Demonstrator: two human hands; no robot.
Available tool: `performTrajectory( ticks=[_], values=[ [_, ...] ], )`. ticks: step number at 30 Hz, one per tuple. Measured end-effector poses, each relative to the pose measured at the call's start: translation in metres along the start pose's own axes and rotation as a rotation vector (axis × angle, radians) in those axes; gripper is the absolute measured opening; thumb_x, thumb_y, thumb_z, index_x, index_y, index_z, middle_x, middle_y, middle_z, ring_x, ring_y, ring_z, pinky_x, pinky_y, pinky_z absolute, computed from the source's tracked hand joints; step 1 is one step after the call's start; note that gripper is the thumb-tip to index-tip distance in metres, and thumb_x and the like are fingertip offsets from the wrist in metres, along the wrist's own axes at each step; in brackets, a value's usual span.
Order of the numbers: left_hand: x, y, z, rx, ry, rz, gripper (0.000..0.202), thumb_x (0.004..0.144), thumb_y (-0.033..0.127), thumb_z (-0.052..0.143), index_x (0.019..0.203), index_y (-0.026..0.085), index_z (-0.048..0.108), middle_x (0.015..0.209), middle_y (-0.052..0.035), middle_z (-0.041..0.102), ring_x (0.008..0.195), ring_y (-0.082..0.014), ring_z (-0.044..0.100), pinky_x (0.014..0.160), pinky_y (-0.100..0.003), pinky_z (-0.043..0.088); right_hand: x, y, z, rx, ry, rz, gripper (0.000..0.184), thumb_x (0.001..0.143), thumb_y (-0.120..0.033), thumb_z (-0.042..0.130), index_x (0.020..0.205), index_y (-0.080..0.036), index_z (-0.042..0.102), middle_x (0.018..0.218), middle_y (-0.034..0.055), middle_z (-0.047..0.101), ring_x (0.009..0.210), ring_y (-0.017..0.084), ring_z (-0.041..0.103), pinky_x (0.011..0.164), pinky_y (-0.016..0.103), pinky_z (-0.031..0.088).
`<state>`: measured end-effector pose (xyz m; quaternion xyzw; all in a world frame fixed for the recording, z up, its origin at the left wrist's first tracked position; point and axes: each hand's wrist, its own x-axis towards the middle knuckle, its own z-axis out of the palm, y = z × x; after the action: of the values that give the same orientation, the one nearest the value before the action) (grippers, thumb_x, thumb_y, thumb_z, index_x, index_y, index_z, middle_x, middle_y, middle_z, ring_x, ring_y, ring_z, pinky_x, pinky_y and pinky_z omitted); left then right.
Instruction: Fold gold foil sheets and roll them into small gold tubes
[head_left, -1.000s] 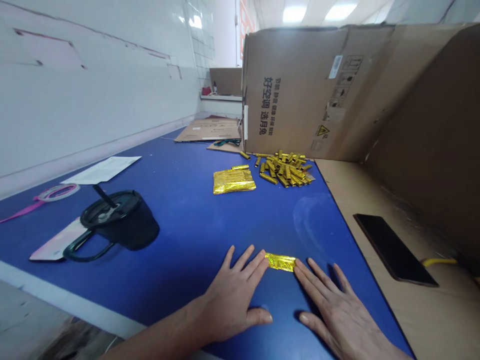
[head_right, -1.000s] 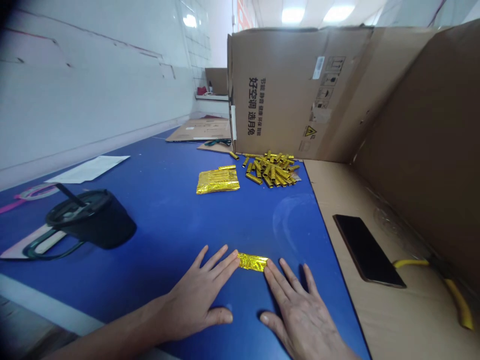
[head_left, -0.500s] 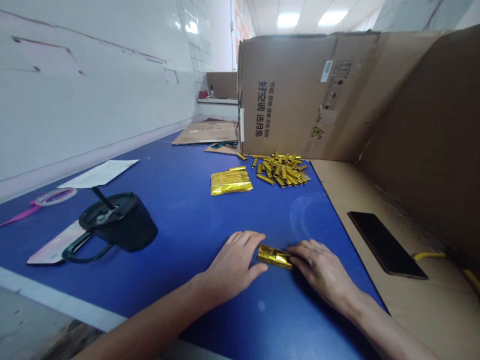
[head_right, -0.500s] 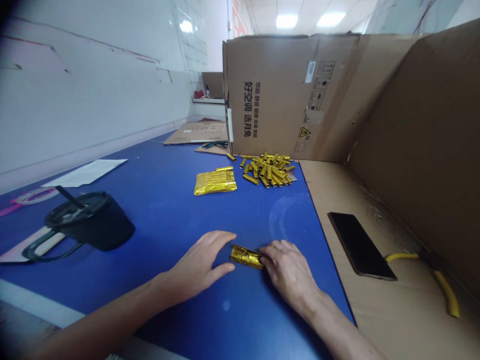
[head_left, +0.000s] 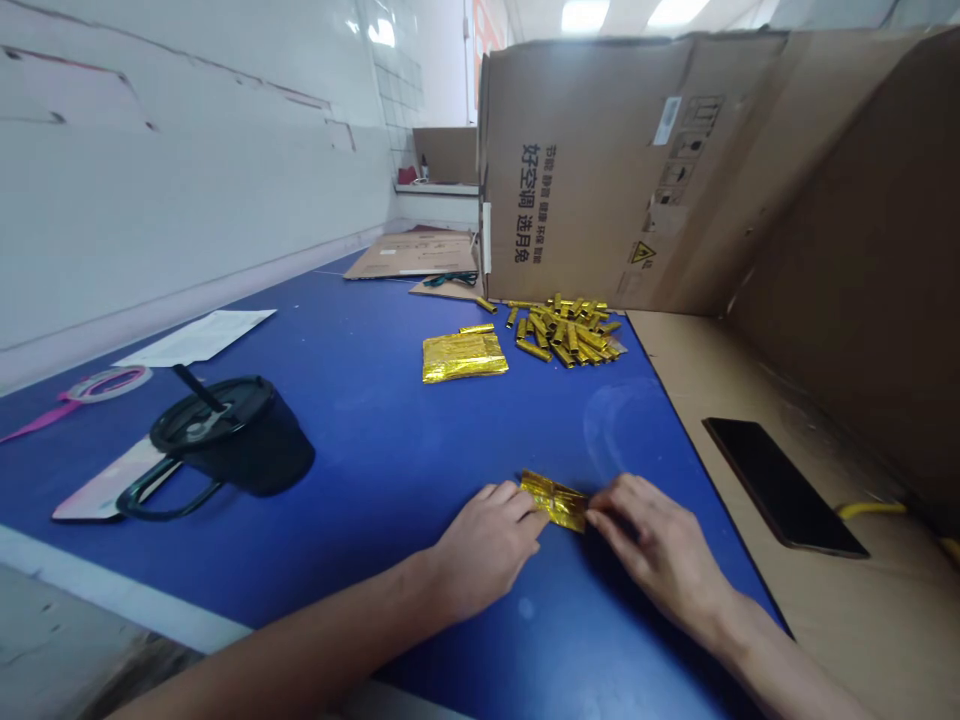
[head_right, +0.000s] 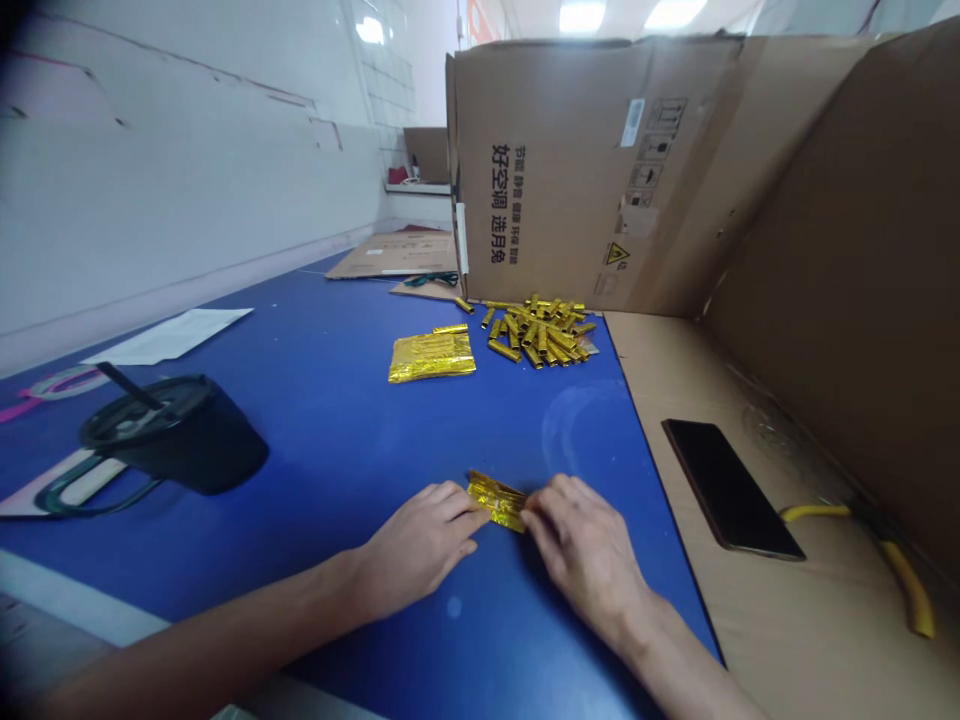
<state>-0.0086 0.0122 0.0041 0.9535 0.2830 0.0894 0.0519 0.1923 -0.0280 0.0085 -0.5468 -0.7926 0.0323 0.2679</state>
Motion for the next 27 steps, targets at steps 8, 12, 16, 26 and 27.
performTrajectory(
  ticks=[8, 12, 16, 26, 27],
  values=[
    [0.009, -0.017, 0.000, -0.058, -0.026, 0.003, 0.014, 0.083, 0.016, 0.045, 0.088, 0.018, 0.057, 0.087, -0.0032, 0.054, 0.083, -0.0173, 0.046, 0.076, -0.028, 0.041, -0.005, -0.003, 0.013, -0.090, -0.116, -0.064, 0.023, 0.086, -0.022, 0.040, 0.085, -0.020, 0.062, 0.075, 0.0046, 0.054, 0.068, 0.015, 0.051, 0.060, 0.027, 0.043],
    [0.012, -0.024, -0.002, -0.071, -0.026, -0.032, 0.012, 0.082, 0.016, 0.046, 0.083, 0.017, 0.059, 0.084, -0.0031, 0.054, 0.081, -0.0165, 0.047, 0.074, -0.027, 0.041, -0.003, 0.000, 0.017, -0.103, -0.072, -0.056, 0.029, 0.088, -0.024, 0.035, 0.079, -0.019, 0.062, 0.071, 0.0041, 0.053, 0.065, 0.015, 0.050, 0.059, 0.027, 0.041],
    [0.013, -0.025, 0.000, -0.119, 0.004, -0.080, 0.016, 0.084, 0.017, 0.045, 0.082, 0.017, 0.061, 0.081, -0.0027, 0.054, 0.080, -0.0156, 0.048, 0.075, -0.026, 0.040, -0.003, 0.001, 0.019, -0.075, -0.069, 0.002, 0.027, 0.088, -0.025, 0.035, 0.075, -0.019, 0.058, 0.070, 0.0035, 0.053, 0.065, 0.015, 0.050, 0.060, 0.027, 0.040],
    [0.019, -0.025, -0.005, -0.233, -0.022, -0.371, 0.016, 0.082, 0.027, 0.046, 0.076, 0.019, 0.058, 0.077, -0.0011, 0.057, 0.077, -0.0163, 0.052, 0.068, -0.026, 0.040, 0.000, -0.001, 0.019, -0.165, -0.143, 0.165, 0.024, 0.086, -0.030, 0.038, 0.069, -0.020, 0.052, 0.068, 0.0015, 0.053, 0.064, 0.016, 0.050, 0.059, 0.029, 0.038],
    [0.019, -0.024, -0.005, -0.223, -0.032, -0.382, 0.016, 0.082, 0.028, 0.046, 0.076, 0.019, 0.058, 0.077, -0.0011, 0.057, 0.076, -0.0166, 0.052, 0.067, -0.027, 0.040, 0.001, -0.002, 0.019, -0.173, -0.156, 0.176, 0.023, 0.085, -0.030, 0.039, 0.069, -0.020, 0.052, 0.069, 0.0014, 0.053, 0.064, 0.016, 0.051, 0.060, 0.029, 0.038]
  ],
)
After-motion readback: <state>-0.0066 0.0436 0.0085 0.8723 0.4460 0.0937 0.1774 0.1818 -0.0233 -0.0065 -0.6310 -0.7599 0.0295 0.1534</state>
